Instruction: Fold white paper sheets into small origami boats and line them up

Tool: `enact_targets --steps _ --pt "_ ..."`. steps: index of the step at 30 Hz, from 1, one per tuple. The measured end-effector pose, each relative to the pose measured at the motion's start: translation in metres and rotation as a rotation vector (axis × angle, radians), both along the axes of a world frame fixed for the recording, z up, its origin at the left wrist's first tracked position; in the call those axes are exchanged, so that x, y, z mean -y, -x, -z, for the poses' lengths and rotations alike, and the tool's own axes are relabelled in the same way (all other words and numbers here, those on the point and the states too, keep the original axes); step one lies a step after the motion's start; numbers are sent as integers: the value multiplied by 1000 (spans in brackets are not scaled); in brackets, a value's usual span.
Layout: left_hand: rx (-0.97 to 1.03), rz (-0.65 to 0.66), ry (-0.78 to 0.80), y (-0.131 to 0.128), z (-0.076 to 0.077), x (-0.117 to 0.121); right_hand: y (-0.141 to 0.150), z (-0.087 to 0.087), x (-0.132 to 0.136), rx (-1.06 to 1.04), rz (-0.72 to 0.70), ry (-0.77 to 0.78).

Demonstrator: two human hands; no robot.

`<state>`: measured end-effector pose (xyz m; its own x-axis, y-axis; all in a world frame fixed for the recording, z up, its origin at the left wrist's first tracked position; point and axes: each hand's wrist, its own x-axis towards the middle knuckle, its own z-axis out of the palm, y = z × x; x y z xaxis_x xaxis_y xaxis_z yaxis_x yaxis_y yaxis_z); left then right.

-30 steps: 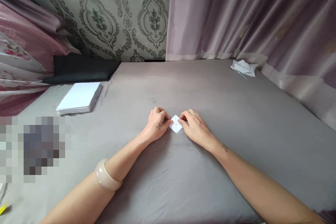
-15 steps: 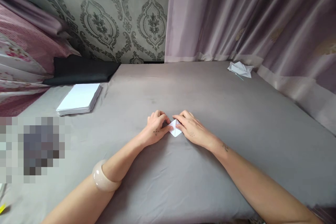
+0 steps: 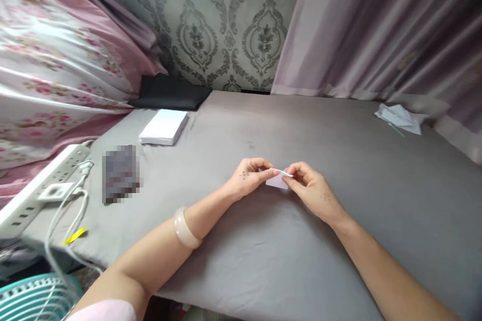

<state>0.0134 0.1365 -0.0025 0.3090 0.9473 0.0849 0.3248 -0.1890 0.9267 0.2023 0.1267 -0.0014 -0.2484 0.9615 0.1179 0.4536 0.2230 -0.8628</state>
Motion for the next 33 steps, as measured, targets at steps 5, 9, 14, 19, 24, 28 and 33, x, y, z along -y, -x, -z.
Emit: enact_targets --steps 5,9,14,19,24,28,33 --pt "-409 68 -572 -1 -2 7 6 -2 5 197 -36 -408" --pt "-340 -74 -522 3 -5 6 10 3 5 43 29 -380" --pt "-152 -30 -477 15 2 -9 15 20 -14 -264 128 -119" --pt "-437 70 -691 12 15 -14 8 25 -22 32 20 -275" --pt "-763 213 -757 5 16 -8 4 15 -2 501 -32 -426" --pt "-677 205 -609 7 18 -5 3 14 7 542 -58 -388" --pt "-448 -32 -232 10 18 -6 2 19 1 407 13 -279"
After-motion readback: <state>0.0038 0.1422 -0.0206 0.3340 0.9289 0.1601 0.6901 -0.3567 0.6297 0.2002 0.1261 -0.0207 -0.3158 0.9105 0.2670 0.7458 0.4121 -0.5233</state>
